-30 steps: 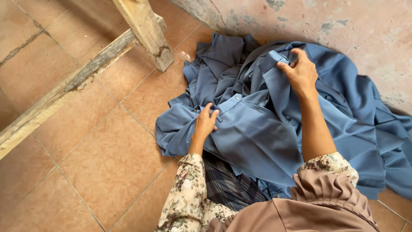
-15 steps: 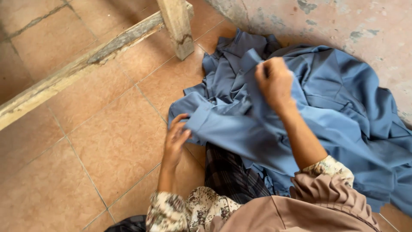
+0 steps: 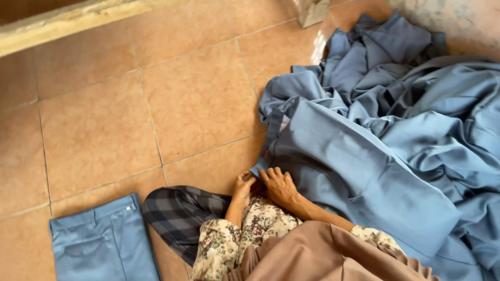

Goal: The person sits on a tiled floor and folds a pair of blue trousers by hand. They smooth the fabric, fold the legs together, and then fold the garment into a neat rectangle before placing it aside.

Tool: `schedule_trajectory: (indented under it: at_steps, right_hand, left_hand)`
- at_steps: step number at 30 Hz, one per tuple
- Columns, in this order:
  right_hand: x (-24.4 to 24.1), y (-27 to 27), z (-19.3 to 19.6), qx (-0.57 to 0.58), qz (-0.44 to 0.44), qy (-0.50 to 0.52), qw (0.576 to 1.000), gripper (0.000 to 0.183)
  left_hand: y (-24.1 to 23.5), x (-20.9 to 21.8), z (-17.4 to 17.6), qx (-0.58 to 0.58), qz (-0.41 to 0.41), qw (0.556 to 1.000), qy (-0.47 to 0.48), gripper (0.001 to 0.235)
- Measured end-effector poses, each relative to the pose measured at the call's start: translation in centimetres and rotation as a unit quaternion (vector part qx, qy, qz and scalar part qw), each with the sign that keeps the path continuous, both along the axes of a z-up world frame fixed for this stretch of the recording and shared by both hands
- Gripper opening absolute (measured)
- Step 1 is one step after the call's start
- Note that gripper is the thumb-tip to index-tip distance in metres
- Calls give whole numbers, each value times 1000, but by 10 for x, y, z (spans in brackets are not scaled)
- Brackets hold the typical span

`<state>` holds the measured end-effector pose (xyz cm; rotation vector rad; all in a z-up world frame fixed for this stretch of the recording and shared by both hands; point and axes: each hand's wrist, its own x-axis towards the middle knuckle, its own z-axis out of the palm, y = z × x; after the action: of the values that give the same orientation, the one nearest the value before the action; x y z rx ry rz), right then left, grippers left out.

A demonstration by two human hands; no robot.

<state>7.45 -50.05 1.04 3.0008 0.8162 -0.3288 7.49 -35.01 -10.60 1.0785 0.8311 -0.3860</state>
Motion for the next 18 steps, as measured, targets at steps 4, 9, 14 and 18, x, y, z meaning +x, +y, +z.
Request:
schedule_trajectory:
  at_steps: [4, 9, 14, 18]
  right_hand:
    - [19, -17, 6, 121, -32, -100, 987, 12]
    - [44, 1, 54, 334, -101, -205, 915, 23]
    - [13, 35, 0, 270, -30, -65, 960, 23]
    - [30, 27, 27, 298, -1, 156, 942, 33]
  left_hand:
    - [5, 10, 18, -83, 78, 993, -11, 23]
    - [33, 10, 56, -209, 203, 952, -88, 37]
    - [13, -4, 110, -273, 197, 940, -61, 69]
    - [-1, -14, 46, -187, 165, 969, 1, 50]
